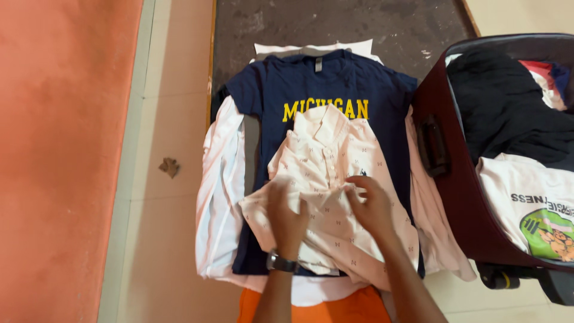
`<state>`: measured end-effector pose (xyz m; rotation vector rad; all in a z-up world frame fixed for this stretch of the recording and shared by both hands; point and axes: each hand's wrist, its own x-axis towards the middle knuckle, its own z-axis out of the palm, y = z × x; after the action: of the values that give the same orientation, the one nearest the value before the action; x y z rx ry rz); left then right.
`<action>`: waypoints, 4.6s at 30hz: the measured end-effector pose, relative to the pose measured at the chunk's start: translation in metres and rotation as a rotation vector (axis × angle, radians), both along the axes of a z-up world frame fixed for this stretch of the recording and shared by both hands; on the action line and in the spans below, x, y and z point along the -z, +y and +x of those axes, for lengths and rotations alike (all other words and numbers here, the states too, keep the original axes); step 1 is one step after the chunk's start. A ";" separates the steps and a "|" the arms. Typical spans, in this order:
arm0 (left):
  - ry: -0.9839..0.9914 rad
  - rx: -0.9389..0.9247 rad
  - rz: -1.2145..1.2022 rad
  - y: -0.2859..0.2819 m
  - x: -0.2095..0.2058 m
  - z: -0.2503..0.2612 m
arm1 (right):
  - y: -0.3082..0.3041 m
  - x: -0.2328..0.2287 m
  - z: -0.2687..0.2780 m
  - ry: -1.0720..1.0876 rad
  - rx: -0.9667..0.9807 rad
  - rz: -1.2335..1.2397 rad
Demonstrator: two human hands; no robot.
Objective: The person folds a pair of grey trousers and a navy blue t-shirt on the floor next to an open suitcase. They then unfold a light-colored patterned shirt, button it up, and fold it neatly.
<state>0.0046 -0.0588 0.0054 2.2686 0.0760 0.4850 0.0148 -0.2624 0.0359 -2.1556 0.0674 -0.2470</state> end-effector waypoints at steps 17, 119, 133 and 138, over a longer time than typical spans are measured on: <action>0.323 0.458 0.095 -0.030 -0.039 0.000 | 0.038 0.002 0.025 0.145 0.151 -0.410; -0.024 0.158 0.005 -0.054 -0.034 0.031 | 0.031 0.007 0.026 0.312 0.150 0.381; -0.034 0.198 0.025 -0.058 -0.029 0.025 | 0.034 0.015 0.022 0.189 0.151 0.019; 0.225 0.113 -0.190 -0.058 -0.044 0.029 | 0.033 0.014 0.026 0.317 0.137 0.147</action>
<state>0.0332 -0.1164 0.0490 2.1179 0.1023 0.1541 0.0406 -0.2294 0.0222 -2.0281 0.4036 0.0238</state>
